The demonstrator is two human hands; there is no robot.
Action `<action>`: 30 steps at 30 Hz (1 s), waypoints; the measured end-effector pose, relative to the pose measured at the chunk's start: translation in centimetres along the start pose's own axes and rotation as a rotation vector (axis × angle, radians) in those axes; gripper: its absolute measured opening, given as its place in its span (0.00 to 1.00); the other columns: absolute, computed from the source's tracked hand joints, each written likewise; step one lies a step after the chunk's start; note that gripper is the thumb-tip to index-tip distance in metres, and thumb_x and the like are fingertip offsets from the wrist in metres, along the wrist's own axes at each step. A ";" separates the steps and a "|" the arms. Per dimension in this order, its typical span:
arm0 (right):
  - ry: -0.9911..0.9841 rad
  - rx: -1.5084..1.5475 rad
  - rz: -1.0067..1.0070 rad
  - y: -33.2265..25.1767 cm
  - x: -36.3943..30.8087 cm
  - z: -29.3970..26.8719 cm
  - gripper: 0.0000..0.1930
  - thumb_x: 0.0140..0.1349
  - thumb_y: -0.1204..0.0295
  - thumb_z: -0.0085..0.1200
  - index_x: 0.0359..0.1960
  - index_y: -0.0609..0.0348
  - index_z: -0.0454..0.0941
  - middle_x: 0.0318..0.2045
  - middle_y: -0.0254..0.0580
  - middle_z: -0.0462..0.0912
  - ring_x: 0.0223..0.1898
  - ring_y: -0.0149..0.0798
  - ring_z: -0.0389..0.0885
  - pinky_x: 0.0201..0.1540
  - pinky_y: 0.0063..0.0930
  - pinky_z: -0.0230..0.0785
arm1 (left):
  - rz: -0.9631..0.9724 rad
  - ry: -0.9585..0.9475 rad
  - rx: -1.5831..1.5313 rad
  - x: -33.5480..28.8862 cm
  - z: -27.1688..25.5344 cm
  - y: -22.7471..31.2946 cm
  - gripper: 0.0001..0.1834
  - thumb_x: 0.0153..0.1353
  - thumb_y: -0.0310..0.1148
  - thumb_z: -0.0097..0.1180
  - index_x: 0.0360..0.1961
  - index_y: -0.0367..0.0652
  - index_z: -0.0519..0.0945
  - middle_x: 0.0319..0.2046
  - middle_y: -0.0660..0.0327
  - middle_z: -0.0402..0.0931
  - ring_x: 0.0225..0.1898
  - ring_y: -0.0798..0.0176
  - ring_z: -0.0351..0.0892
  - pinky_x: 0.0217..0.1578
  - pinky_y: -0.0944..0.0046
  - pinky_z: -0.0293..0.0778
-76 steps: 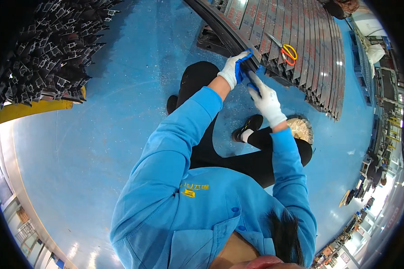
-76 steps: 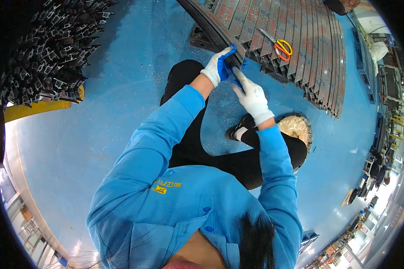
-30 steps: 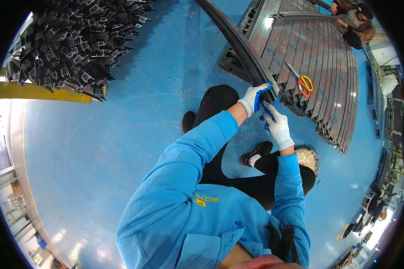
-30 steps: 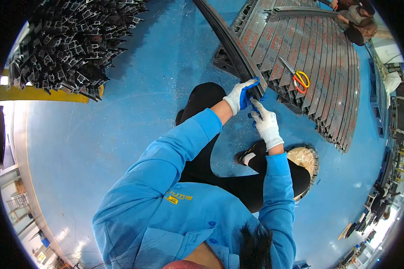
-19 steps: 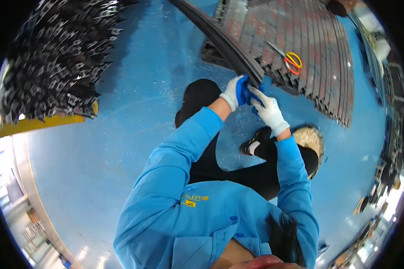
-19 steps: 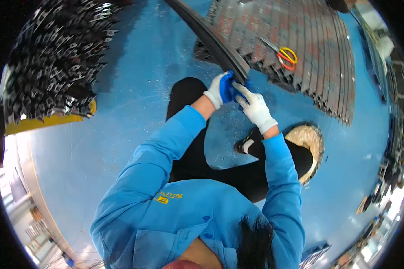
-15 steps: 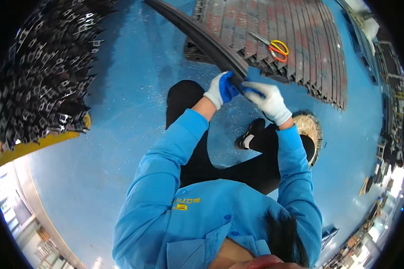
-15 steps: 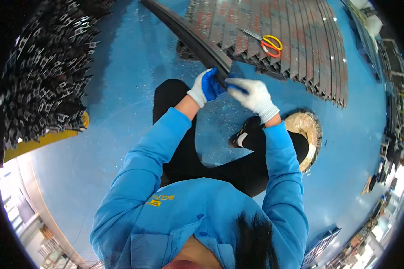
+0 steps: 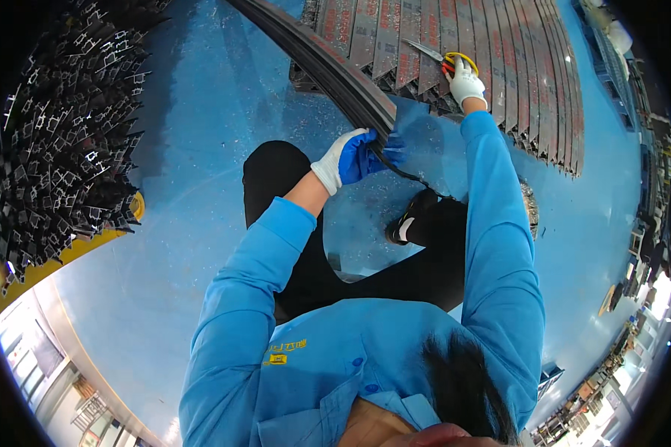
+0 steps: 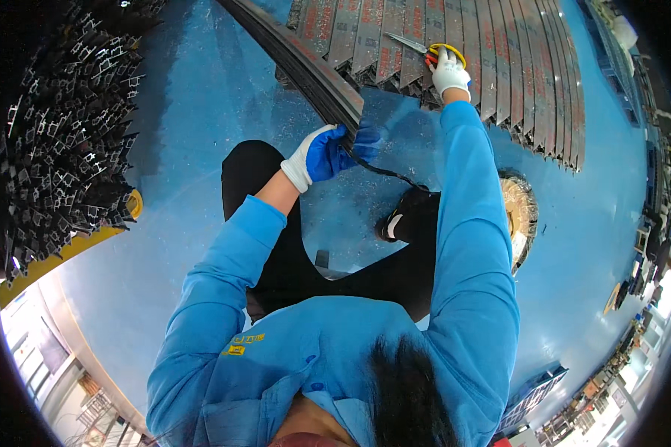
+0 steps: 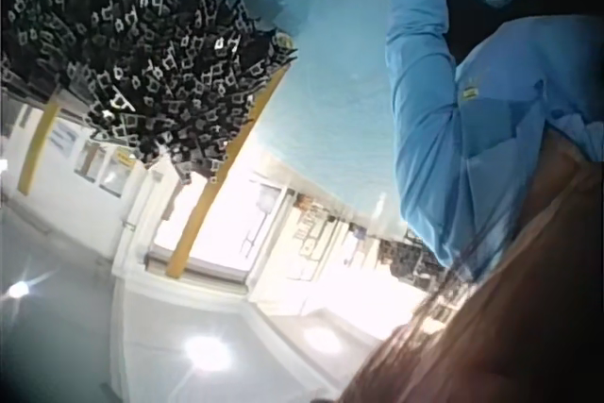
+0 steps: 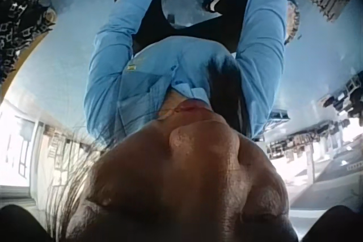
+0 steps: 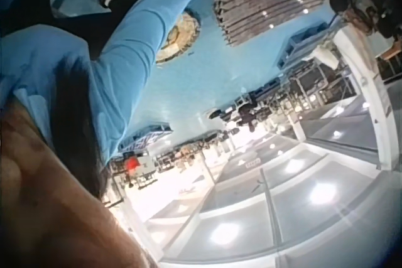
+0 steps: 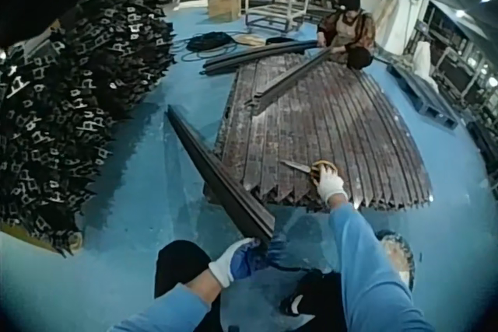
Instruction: The worker is attaching seal strips to metal profiles using a pneumatic tool and scissors on an industrial floor.
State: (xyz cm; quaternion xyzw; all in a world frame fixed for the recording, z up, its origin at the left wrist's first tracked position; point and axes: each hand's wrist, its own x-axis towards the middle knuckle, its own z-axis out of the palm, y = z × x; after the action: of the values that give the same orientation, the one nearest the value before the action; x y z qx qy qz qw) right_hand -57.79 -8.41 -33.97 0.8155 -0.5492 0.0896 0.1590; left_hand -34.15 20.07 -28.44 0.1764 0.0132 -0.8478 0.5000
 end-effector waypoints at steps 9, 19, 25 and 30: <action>-0.499 0.221 0.160 -3.6 -1.8 -7.6 0.25 0.57 0.50 0.46 0.47 0.56 0.71 0.42 0.53 0.79 0.40 0.59 0.79 0.41 0.44 0.71 | -0.023 -0.007 0.067 -0.6 0.9 0.7 0.18 0.62 0.35 0.46 0.52 0.41 0.70 0.45 0.51 0.76 0.43 0.48 0.78 0.46 0.45 0.74; -0.443 1.592 0.426 -4.8 -17.0 -23.5 0.21 0.56 0.75 0.54 0.53 0.64 0.67 0.34 0.41 0.76 0.29 0.30 0.74 0.32 0.19 0.69 | -0.044 -0.112 -0.018 0.5 1.6 -0.4 0.24 0.65 0.44 0.39 0.55 0.41 0.67 0.47 0.47 0.74 0.46 0.41 0.75 0.49 0.38 0.70; -0.889 1.908 0.587 -10.4 -24.4 -31.8 0.24 0.65 0.52 0.45 0.50 0.61 0.66 0.28 0.36 0.72 0.25 0.31 0.74 0.26 0.20 0.68 | -0.043 -0.011 -0.054 1.7 1.9 -1.0 0.29 0.65 0.47 0.34 0.61 0.41 0.63 0.54 0.44 0.69 0.52 0.33 0.71 0.53 0.35 0.66; -1.010 2.088 0.622 -11.7 -27.2 -30.4 0.24 0.66 0.51 0.42 0.52 0.58 0.64 0.29 0.41 0.74 0.27 0.35 0.77 0.24 0.26 0.70 | -0.040 -0.147 -0.073 2.8 -0.1 -1.2 0.32 0.64 0.50 0.32 0.63 0.39 0.59 0.56 0.42 0.67 0.53 0.30 0.68 0.54 0.36 0.65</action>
State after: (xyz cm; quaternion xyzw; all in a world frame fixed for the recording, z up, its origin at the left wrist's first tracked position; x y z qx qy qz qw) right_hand -56.43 30.13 -16.16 0.3262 -0.3852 0.1964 -0.8406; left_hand -36.40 18.31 -29.64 0.0951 0.0108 -0.8672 0.4888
